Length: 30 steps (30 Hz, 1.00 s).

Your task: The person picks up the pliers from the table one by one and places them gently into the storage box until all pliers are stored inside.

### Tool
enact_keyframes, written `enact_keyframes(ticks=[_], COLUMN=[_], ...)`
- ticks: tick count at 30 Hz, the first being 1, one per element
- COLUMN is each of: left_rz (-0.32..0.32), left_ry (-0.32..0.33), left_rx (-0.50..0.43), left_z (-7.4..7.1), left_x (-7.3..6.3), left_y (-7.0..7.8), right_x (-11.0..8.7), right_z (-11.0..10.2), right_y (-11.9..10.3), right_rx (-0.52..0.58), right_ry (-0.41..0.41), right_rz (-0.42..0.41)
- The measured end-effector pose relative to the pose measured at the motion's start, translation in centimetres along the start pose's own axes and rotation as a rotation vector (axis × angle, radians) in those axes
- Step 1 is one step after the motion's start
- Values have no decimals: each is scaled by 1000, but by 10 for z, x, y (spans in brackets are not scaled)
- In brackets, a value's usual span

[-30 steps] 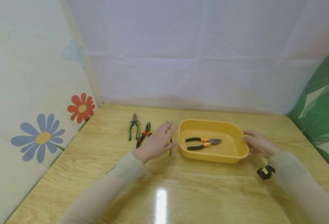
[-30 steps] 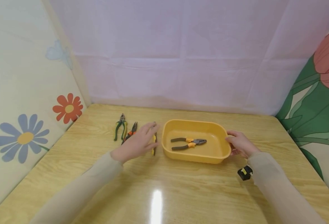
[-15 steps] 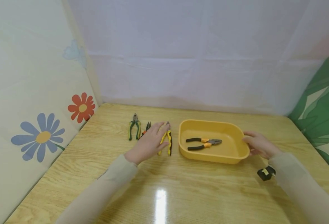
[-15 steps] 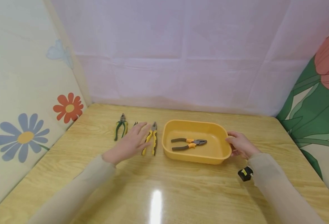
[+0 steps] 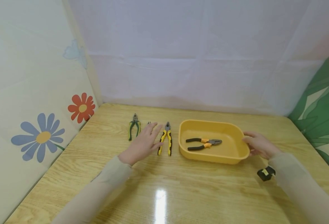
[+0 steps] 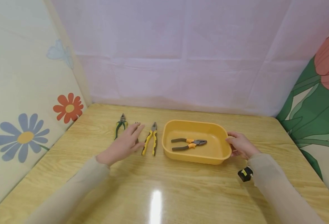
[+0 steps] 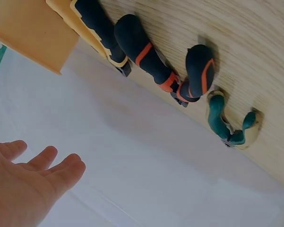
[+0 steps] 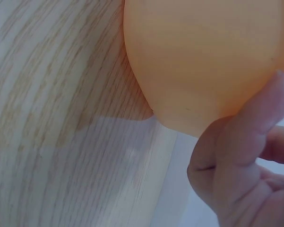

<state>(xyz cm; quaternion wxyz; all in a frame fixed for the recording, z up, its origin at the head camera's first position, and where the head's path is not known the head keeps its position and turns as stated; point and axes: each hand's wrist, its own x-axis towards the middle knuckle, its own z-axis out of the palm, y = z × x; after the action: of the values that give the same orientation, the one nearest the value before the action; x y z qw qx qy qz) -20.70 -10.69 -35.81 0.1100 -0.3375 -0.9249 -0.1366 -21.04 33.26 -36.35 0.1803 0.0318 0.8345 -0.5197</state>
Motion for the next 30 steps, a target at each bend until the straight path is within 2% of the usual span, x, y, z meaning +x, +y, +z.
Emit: enact_keyframes(ticks=[4,14,23,30], left_rz=[-27,-44,-61,-155], left_ry=[4,24,69,2], left_rx=[-1,30,29,-24], left_z=[-2,-7,-7,-8], left_x=[-3,-8,-12,-15], left_y=[-3,-11,-20,-28], right_x=[1,0,-1,-1], right_z=[0,0,-1,1], right_y=[1,-1,-1,-1], right_rx=[7,0,-4,6], right_ry=[0,-6,-7,-3], right_rz=[4,10,17,12])
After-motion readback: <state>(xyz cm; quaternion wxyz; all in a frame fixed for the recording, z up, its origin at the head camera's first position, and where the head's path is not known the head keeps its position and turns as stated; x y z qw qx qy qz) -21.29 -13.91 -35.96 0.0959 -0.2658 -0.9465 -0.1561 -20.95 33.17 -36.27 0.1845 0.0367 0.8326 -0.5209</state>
